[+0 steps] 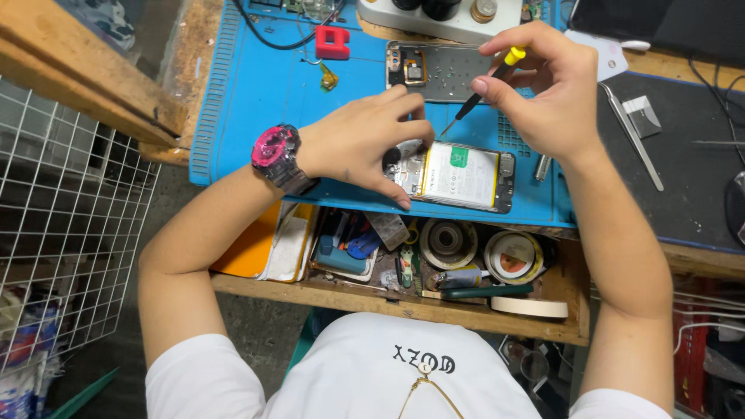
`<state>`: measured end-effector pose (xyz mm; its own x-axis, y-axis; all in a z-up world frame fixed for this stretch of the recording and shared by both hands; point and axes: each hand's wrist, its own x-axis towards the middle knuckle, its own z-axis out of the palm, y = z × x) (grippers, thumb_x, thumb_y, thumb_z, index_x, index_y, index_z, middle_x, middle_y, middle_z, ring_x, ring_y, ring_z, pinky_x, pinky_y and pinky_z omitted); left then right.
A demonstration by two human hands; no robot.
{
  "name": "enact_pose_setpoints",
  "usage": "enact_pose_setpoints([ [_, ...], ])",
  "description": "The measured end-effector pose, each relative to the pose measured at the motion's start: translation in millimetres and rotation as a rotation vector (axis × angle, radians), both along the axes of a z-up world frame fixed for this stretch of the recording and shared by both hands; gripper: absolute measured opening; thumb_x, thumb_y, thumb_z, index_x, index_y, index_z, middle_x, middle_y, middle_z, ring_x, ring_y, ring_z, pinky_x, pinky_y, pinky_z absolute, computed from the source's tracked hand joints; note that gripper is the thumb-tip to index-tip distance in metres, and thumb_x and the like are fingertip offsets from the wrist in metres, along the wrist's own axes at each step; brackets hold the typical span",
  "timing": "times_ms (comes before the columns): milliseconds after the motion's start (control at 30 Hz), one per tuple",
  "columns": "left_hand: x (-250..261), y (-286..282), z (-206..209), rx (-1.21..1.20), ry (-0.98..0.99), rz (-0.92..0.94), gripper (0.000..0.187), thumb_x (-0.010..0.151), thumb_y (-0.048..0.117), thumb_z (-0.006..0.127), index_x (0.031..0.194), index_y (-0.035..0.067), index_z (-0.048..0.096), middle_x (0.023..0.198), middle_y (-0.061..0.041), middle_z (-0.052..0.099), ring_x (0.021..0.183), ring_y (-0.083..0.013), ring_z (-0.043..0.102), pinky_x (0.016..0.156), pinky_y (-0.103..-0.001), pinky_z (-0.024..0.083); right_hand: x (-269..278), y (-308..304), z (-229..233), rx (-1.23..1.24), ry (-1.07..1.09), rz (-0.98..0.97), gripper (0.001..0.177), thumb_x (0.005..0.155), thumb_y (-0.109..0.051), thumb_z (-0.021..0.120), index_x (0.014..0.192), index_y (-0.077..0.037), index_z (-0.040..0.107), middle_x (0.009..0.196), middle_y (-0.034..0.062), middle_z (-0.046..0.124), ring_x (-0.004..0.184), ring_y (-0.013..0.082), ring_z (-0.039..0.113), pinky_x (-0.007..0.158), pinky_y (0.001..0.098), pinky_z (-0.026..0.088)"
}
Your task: The person uses a yellow-handled screwdriver to remove screws from the internal frame of a disassembled smartphone. They then use a metal spudger to pry and lift components within the device's chassis.
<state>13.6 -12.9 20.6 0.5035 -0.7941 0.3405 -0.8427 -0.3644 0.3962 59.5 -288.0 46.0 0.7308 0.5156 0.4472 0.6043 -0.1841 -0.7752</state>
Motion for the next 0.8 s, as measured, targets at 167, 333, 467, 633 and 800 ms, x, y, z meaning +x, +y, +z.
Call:
enact_pose_setpoints([
  [167, 1, 0, -4, -0.015, 0.040, 0.011, 0.072, 0.072, 0.061, 0.088, 0.114, 0.009, 0.063, 0.107, -0.010, 0.056, 0.101, -0.0324, 0.054, 0.083, -0.044, 0.047, -7, -2, -6, 0.009, 0.027, -0.004, 0.025, 0.114, -0.001, 0.065, 0.137, -0.001, 0.057, 0.096, 0.0024, 0.059, 0.090, 0.0086, 0.061, 0.078, 0.0220, 0.053],
  [333, 1, 0, -1, -0.013, 0.068, 0.035, 0.072, 0.069, 0.060, 0.090, 0.111, 0.009, 0.062, 0.101, -0.010, 0.054, 0.097, -0.0327, 0.054, 0.081, -0.044, 0.047, -11, 6, -10, -0.103, 0.032, 0.053, 0.024, 0.112, -0.003, 0.061, 0.135, -0.002, 0.056, 0.098, 0.0027, 0.061, 0.087, 0.0064, 0.063, 0.077, 0.0234, 0.058],
  [467, 3, 1, -4, -0.019, 0.067, 0.037, 0.073, 0.069, 0.058, 0.091, 0.112, 0.008, 0.060, 0.101, -0.010, 0.053, 0.097, -0.0326, 0.053, 0.080, -0.044, 0.046, -14, 11, -7, -0.120, 0.081, 0.034, 0.030, 0.111, -0.003, 0.061, 0.140, -0.003, 0.056, 0.098, 0.0017, 0.060, 0.088, 0.0070, 0.061, 0.073, 0.0222, 0.055],
  [633, 6, 0, -14, -0.083, 0.048, 0.005, 0.072, 0.068, 0.054, 0.092, 0.108, 0.006, 0.056, 0.105, -0.011, 0.052, 0.103, -0.0328, 0.052, 0.082, -0.044, 0.047, -17, 11, -9, -0.114, 0.111, 0.045, 0.025, 0.113, -0.003, 0.062, 0.137, -0.002, 0.056, 0.094, 0.0010, 0.059, 0.086, 0.0054, 0.061, 0.079, 0.0217, 0.054],
  [800, 8, -5, -18, -0.076, 0.040, 0.028, 0.075, 0.062, 0.049, 0.093, 0.106, 0.004, 0.052, 0.105, -0.013, 0.051, 0.102, -0.0339, 0.051, 0.079, -0.043, 0.046, -16, 12, -13, -0.132, 0.092, 0.031, 0.026, 0.112, -0.003, 0.064, 0.137, -0.002, 0.057, 0.095, 0.0016, 0.060, 0.087, 0.0055, 0.060, 0.076, 0.0204, 0.053],
])
